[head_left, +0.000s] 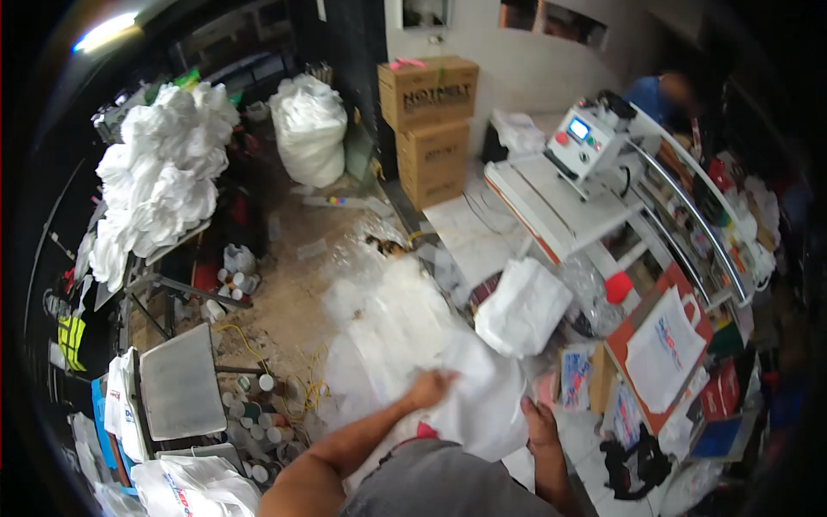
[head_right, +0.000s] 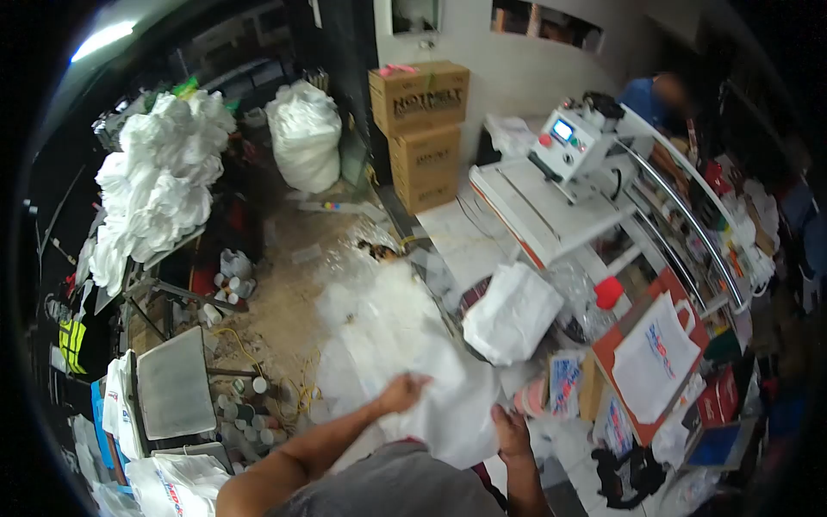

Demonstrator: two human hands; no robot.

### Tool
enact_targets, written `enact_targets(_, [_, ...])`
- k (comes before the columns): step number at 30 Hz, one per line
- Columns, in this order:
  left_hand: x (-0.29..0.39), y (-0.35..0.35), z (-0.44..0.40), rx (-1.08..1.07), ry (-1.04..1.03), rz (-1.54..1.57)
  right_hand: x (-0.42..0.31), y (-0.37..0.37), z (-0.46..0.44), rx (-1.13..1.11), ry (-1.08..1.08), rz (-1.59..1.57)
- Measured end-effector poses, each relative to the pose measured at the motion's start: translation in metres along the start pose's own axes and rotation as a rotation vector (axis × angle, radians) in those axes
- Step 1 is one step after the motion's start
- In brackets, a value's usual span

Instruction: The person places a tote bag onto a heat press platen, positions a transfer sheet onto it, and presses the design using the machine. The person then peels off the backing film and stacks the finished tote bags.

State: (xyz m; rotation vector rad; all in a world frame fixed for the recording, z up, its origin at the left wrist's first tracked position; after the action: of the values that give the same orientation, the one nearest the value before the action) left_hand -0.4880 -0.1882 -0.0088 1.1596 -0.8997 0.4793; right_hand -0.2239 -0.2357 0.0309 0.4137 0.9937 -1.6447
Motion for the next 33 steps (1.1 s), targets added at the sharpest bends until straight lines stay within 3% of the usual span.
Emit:
enact_targets(1, [-0.081, -0.028, -0.006, 0.064, -0.109, 0.371, -0.003, -0.025, 0.009, 0.097, 0.291, 0.451])
enact_targets(2, [-0.083, -0.036, 0.002, 0.131, -0.154, 0.256, -0.006, -0.049, 0.020, 0.335, 0.576, 0.875])
enact_targets(4, [-0.036, -0.025, -0.005, 0.115, -0.078, 0.188, -0.016, -0.059, 0.033, -0.014, 0.545, 0.772])
enact_targets(5, [-0.001, -0.012, -0.010, 0.128, 0.001, 0.124, 0.022, 0.021, -0.008, 0.345, 0.102, 1.212])
enact_targets(7, [0.052, 0.001, 0.003, -0.013, -0.056, 0.343, 0.030, 0.082, -0.020, 0.459, 0.132, 0.947])
enact_targets(8, [0.048, -0.023, 0.006, -0.020, -0.192, 0.264, 0.043, 0.096, -0.033, 0.517, 0.171, 1.094])
enact_targets(9, [0.028, -0.026, 0.003, 0.011, -0.137, 0.267, 0.050, 0.107, -0.039, 0.563, 0.207, 1.249])
enact_targets(10, [0.009, -0.028, 0.000, 0.043, -0.083, 0.272, 0.032, 0.095, -0.033, 0.574, 0.374, 1.049])
enact_targets(11, [-0.044, -0.022, -0.006, 0.239, 0.084, 0.342, 0.013, 0.096, -0.026, 0.633, 0.310, 1.024])
enact_targets(13, [-0.058, 0.008, -0.002, 0.066, 0.264, 0.267, -0.022, 0.048, 0.002, 0.441, 0.232, 0.868])
enact_targets(14, [-0.055, 0.009, -0.005, 0.068, 0.260, 0.263, -0.023, 0.046, -0.001, 0.442, 0.237, 0.865])
enact_targets(16, [-0.043, 0.008, 0.000, 0.065, 0.200, 0.051, -0.014, 0.045, 0.001, 0.286, 0.234, 0.422])
enact_targets(17, [-0.035, 0.010, 0.002, 0.058, 0.190, 0.045, -0.007, 0.051, 0.000, 0.294, 0.240, 0.414])
enact_targets(19, [-0.007, 0.012, 0.005, 0.011, 0.157, 0.588, 0.018, 0.069, -0.006, 0.226, -0.149, 0.089])
enact_targets(20, [0.013, 0.015, 0.008, 0.005, 0.175, 0.656, -0.026, 0.028, 0.024, 0.414, -0.327, 0.723])
enact_targets(21, [0.021, 0.011, 0.008, -0.003, 0.112, 0.656, 0.004, 0.037, 0.001, 0.246, -0.125, 0.616])
enact_targets(22, [0.015, 0.004, 0.007, -0.065, 0.098, 0.533, 0.027, 0.056, -0.011, 0.268, -0.001, 0.759])
enact_targets(23, [0.001, -0.006, 0.007, -0.123, 0.089, 0.409, 0.028, 0.050, -0.017, 0.294, -0.062, 0.850])
enact_targets(26, [-0.089, -0.051, 0.000, -0.006, 0.079, 0.148, -0.013, -0.088, 0.024, -0.135, 0.036, 1.357])
enact_targets(27, [-0.067, -0.049, -0.008, 0.125, -0.021, 0.126, -0.026, -0.110, 0.033, -0.277, 0.119, 1.567])
enact_targets(28, [-0.055, -0.047, -0.016, 0.153, -0.020, 0.121, -0.029, -0.102, 0.034, -0.159, 0.256, 1.279])
enact_targets(30, [-0.037, -0.039, -0.023, 0.201, -0.018, 0.115, -0.033, -0.025, 0.012, 0.069, 0.267, 1.216])
enact_targets(31, [-0.028, -0.036, -0.020, 0.116, -0.068, 0.253, -0.036, 0.013, 0.002, 0.179, 0.271, 1.174])
enact_targets(32, [-0.013, -0.034, -0.013, 0.022, -0.116, 0.392, -0.012, 0.063, -0.015, 0.365, 0.164, 1.294])
enact_targets(33, [0.012, -0.031, -0.005, -0.049, -0.247, 0.284, 0.012, 0.113, -0.031, 0.533, 0.029, 1.406])
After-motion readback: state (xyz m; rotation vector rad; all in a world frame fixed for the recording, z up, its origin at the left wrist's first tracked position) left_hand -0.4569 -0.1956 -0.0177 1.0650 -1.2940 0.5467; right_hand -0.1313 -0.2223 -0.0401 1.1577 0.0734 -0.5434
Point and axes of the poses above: each hand's wrist, its own z-axis away from the middle knuckle, its own y-axis out of the back of the hand, x = y × z, the point moved 3 cm from there along -z, towards the middle knuckle, and after that the axes turned 11 degrees about -y, right-handed, at the moved point
